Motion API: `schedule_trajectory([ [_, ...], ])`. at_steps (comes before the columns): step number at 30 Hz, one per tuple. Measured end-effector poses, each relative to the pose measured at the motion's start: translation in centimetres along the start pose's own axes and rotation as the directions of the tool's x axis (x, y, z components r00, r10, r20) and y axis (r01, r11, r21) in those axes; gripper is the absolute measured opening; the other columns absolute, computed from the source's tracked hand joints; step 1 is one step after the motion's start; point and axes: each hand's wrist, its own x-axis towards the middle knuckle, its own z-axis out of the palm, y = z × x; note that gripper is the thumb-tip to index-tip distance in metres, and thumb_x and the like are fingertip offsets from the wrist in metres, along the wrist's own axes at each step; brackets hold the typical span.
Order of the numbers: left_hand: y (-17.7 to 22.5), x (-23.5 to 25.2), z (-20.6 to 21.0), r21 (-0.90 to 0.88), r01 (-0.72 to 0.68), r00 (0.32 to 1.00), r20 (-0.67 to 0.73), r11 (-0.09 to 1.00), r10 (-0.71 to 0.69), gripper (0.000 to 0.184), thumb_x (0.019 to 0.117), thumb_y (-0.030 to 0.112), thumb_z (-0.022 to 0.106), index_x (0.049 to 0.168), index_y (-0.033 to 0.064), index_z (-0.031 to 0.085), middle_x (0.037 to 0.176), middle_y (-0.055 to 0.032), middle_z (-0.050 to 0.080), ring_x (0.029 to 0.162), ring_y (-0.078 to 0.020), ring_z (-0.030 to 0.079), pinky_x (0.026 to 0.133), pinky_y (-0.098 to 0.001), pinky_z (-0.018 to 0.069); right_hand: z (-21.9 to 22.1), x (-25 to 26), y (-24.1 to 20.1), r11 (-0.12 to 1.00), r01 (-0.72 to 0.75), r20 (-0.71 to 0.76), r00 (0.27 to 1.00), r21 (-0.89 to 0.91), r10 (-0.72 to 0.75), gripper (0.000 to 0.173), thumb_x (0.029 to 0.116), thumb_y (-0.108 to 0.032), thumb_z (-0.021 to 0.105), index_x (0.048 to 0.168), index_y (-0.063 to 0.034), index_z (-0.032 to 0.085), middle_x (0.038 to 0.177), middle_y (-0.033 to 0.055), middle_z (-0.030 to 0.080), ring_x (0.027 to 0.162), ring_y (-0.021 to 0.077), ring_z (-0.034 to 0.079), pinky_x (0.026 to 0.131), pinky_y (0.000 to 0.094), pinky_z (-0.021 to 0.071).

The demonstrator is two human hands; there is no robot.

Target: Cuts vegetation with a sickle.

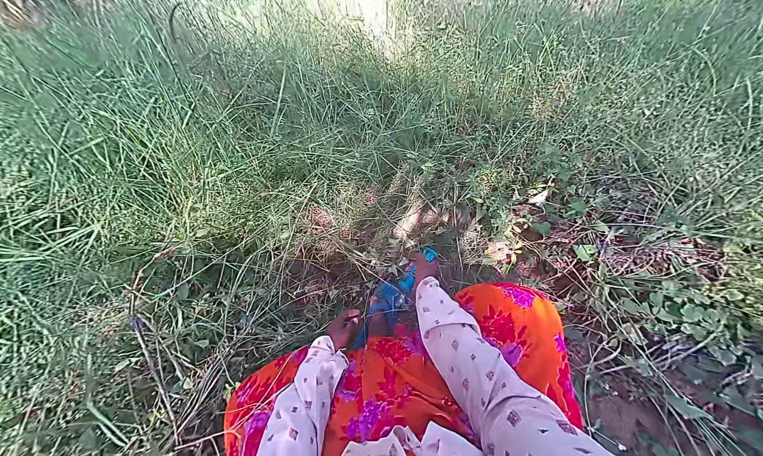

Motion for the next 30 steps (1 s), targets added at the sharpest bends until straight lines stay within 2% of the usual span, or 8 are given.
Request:
schedule_trajectory([
  [3,-0.1,-0.2,0.4,-0.02,-0.029,0.999,-0.019,0.999,0.029,0.038,0.1059,0.007,0.052,0.141,-0.0073,0.052,0.136,-0.0282,0.061,0.123,-0.0355,0.063,0.108,-0.0451,0.0478,-0.5,0.6,2.7,0.98,-0.2,0.092,0.976,0.019,0.198,0.036,0.109,-0.024,0.05,0.131,0.0042,0.051,0.09,0.0151,0.059,0.067,0.0204,0.058,0.064,0.0359,0.0526],
  [6,-0.5,0.0,0.1,-0.014,-0.044,0.999,-0.03,0.999,0.044,0.037,0.1055,0.005,0.052,0.14,-0.0092,0.053,0.136,-0.0295,0.06,0.123,-0.0362,0.063,0.109,-0.0446,0.0476,0.9,-3.2,4.4,0.932,-0.363,0.343,0.874,-0.013,0.345,0.014,0.1082,-0.017,0.044,0.109,-0.0036,0.048,0.072,0.0046,0.049,0.054,0.0138,0.05,0.052,0.0287,0.0489],
  [10,-0.6,-0.2,0.1,0.0,-0.026,1.0,-0.004,1.0,0.026,0.037,0.1063,0.006,0.052,0.14,-0.0084,0.052,0.137,-0.0295,0.059,0.126,-0.0365,0.062,0.111,-0.0449,0.0461,2.3,-6.6,3.1,0.956,-0.182,0.489,0.828,-0.228,0.274,0.025,0.1091,-0.019,0.051,0.126,-0.0004,0.05,0.075,0.0058,0.053,0.054,0.0149,0.054,0.053,0.0294,0.0518],
  [12,-0.5,-0.3,0.1,0.002,-0.009,1.0,-0.004,1.0,0.009,0.036,0.1067,0.006,0.051,0.14,-0.0075,0.053,0.138,-0.0291,0.059,0.126,-0.0364,0.061,0.111,-0.0449,0.0458,2.3,-5.5,2.8,0.943,0.056,0.42,0.903,-0.327,0.092,0.037,0.1071,-0.02,0.056,0.137,0.0008,0.051,0.083,0.0106,0.06,0.061,0.0178,0.06,0.06,0.0332,0.055],
  [15,-0.3,-0.4,0.1,-0.001,-0.007,1.0,-0.015,1.0,0.007,0.037,0.1069,0.008,0.052,0.14,-0.0066,0.053,0.138,-0.0286,0.059,0.126,-0.0359,0.061,0.111,-0.0451,0.0459,0.8,-2.5,1.3,0.826,0.223,0.236,0.965,-0.518,-0.113,0.055,0.1041,-0.025,0.059,0.151,-0.0016,0.041,0.118,0.0248,0.068,0.102,0.0365,0.07,0.091,0.0533,0.0552],
  [21,-0.9,0.1,0.0,0.0,-0.024,1.0,-0.004,1.0,0.024,0.037,0.1069,0.008,0.051,0.142,-0.0061,0.052,0.139,-0.0278,0.059,0.126,-0.0353,0.061,0.111,-0.045,0.0462,0.5,-2.0,-1.3,0.978,0.184,0.089,0.98,-0.1,-0.176,0.05,0.1075,-0.018,0.053,0.15,0.0003,0.034,0.093,0.0168,0.062,0.068,0.0213,0.064,0.066,0.0383,0.0564],
  [27,-0.6,-0.2,0.2,0.0,-0.004,1.0,0.001,1.0,0.004,0.038,0.1072,0.009,0.051,0.142,-0.0062,0.052,0.139,-0.0275,0.059,0.125,-0.0348,0.062,0.109,-0.0444,0.0476,-1.2,0.5,3.3,0.952,-0.205,0.079,0.971,-0.226,0.228,0.048,0.1112,-0.023,0.047,0.15,0.0042,0.038,0.124,0.0255,0.061,0.095,0.0266,0.066,0.085,0.0395,0.0545],
  [30,-0.5,-0.3,0.0,0.007,-0.018,1.0,0.015,1.0,0.018,0.039,0.1073,0.011,0.05,0.143,-0.0048,0.051,0.138,-0.0263,0.06,0.125,-0.0337,0.062,0.11,-0.045,0.0465,-0.3,0.1,2.9,0.963,-0.27,0.104,0.957,-0.026,0.271,0.035,0.1097,-0.022,0.048,0.134,0.0036,0.048,0.093,0.015,0.058,0.069,0.0199,0.057,0.065,0.035,0.052],
])
